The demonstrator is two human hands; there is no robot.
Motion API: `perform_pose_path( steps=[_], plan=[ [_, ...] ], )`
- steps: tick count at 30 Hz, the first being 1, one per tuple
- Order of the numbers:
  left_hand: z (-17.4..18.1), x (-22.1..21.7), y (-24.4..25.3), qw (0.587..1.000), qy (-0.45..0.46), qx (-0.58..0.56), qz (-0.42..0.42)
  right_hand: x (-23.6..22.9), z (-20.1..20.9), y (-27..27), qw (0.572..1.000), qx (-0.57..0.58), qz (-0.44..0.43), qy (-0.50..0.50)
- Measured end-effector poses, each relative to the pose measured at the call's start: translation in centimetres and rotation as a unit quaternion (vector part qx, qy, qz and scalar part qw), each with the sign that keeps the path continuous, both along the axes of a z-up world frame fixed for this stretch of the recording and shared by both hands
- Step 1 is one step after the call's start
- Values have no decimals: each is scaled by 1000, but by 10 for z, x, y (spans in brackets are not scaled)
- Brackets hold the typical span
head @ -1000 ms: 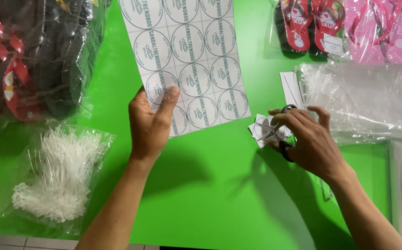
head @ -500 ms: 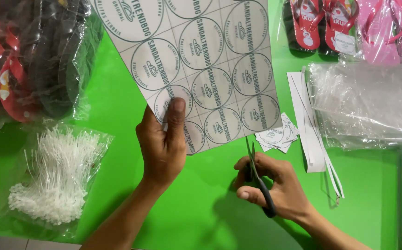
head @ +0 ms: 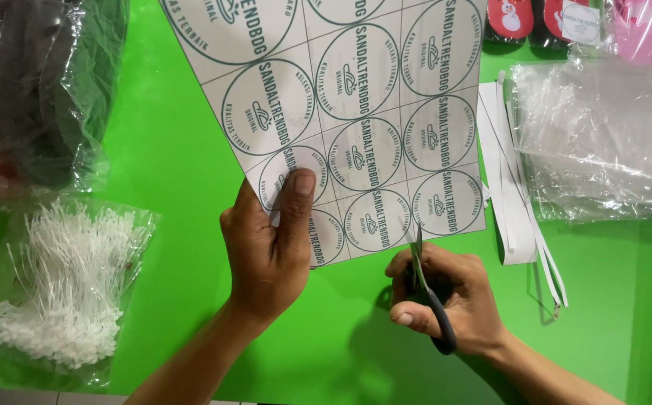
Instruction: The person uses scissors to cut circular stickers from a printed sheet on a green table. They hold the sheet with one hand and carefully cut around the circular outlines, separating individual stickers from the surrounding paper.
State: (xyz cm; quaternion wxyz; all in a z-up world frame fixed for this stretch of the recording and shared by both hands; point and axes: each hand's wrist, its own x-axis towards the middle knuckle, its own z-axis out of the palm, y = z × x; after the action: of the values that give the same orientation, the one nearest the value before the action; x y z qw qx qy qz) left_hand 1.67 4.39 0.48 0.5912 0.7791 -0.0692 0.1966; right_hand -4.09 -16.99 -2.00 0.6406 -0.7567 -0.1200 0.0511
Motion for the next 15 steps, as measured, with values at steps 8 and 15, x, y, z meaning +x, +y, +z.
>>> perform_pose_path(
  steps=[8, 15],
  plan=[
    [1, 0, -2, 1000, -2, -4, 1, 1, 3, 0, 1000, 23, 14, -3],
    [2, -1, -2, 1000, 3, -9, -4, 1, 4, 0, 1000, 12, 14, -8]
  ],
)
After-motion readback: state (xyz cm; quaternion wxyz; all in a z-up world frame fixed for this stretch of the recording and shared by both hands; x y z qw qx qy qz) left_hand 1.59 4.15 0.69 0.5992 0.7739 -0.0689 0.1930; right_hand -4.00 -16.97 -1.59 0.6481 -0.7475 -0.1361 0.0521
